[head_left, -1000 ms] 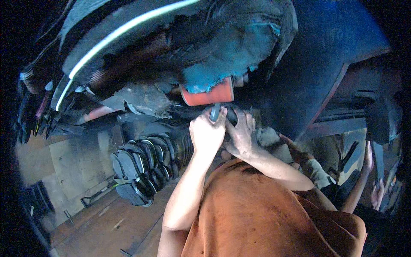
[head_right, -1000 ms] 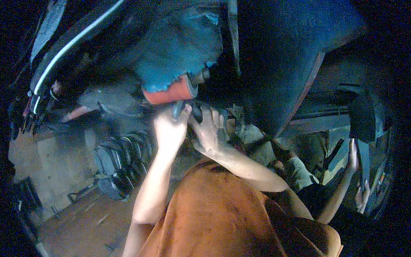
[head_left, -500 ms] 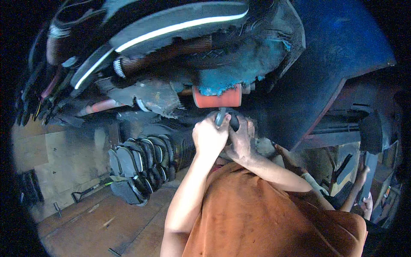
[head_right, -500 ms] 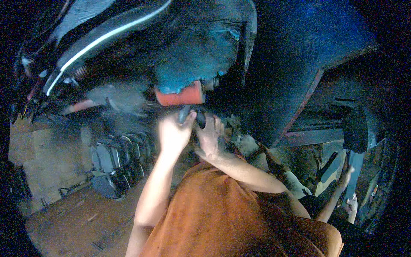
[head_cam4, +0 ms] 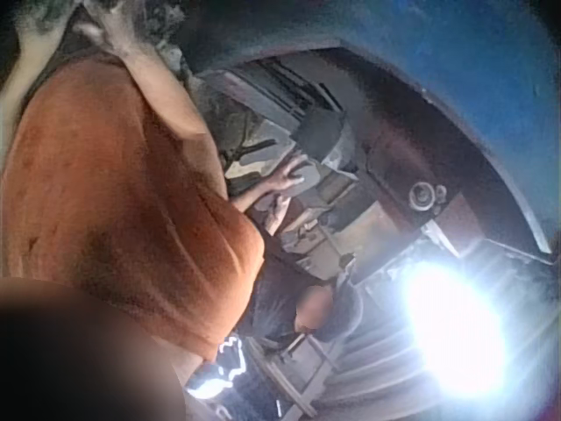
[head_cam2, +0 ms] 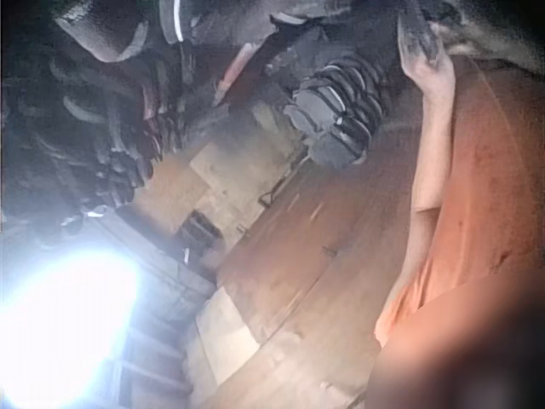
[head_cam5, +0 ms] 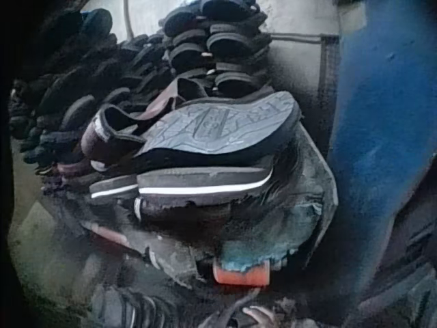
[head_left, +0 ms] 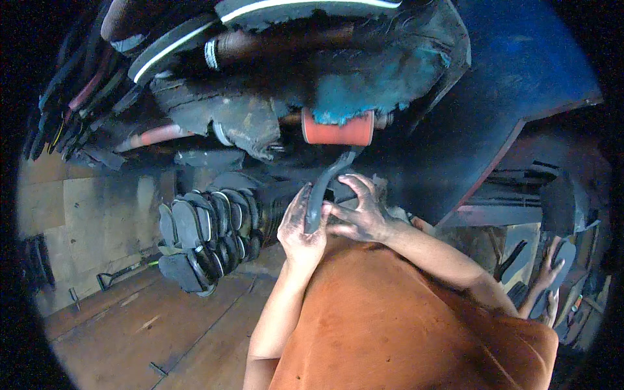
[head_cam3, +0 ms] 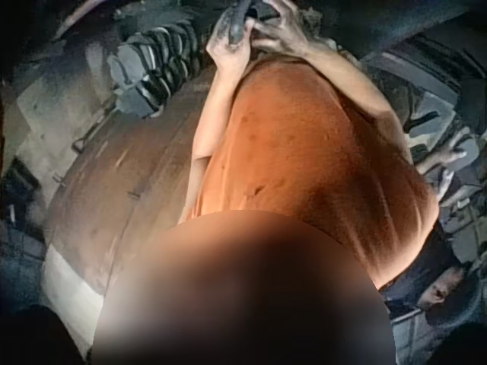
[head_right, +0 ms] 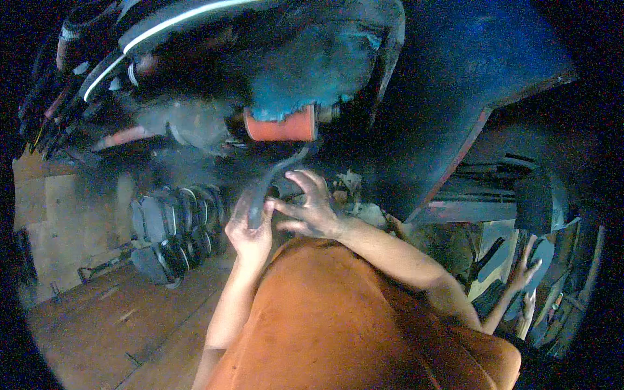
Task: The person repeatedly presses the soles of several sandals against a rotating grinding wheel to smooth their surfaces. They handle each sandal one at a time, rotating it to grind different edges, then place it back on a nearby stack before picking up the next.
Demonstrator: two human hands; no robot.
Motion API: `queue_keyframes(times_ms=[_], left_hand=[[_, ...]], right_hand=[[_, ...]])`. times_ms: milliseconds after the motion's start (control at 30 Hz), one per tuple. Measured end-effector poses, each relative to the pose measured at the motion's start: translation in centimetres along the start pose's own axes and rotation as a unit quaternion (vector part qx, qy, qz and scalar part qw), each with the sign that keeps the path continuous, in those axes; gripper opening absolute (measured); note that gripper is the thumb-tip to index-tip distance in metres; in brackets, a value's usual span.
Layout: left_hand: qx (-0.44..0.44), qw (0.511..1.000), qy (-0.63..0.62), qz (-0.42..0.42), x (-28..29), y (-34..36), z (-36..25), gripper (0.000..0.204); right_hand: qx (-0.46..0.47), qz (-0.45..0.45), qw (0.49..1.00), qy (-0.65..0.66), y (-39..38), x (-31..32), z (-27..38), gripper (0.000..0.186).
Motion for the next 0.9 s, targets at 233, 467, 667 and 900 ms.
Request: queue_keyframes(times_ms=[233, 467, 667, 900], left_hand=[[-0.080, 0.995, 0.048, 0.036, 1.6, -2.2, 0.5, 0.049], [-0.046, 0.996, 0.045, 0.057, 0.3, 1.8, -2.3, 0.040], [0.001, 0.994, 0.070, 0.080, -2.3, 4.8, -1.0, 0.028], [0.053, 0.992, 0.029, 0.114, -5.3, 5.7, -1.1, 0.016]], right_hand=[[-0.588, 0.037, 0.440, 0.678, -7.5, -6.7, -5.2, 0.088], [-0.503, 0.043, 0.461, 0.729, -1.3, -9.4, -7.0, 0.068], [-0.560, 0.044, 0.376, 0.737, -2.6, -9.8, -7.9, 0.049], [-0.547, 0.068, 0.367, 0.749, -3.5, -6.7, -8.0, 0.037]])
Point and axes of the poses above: each hand's wrist, its own y-axis towards the middle knuckle, its own x-axis out of the back of the hand, z = x × y, the point moved 9 cm from there along y, towards the middle knuckle, and after that the axes turned 12 degrees about -y, right-handed, at the moved point
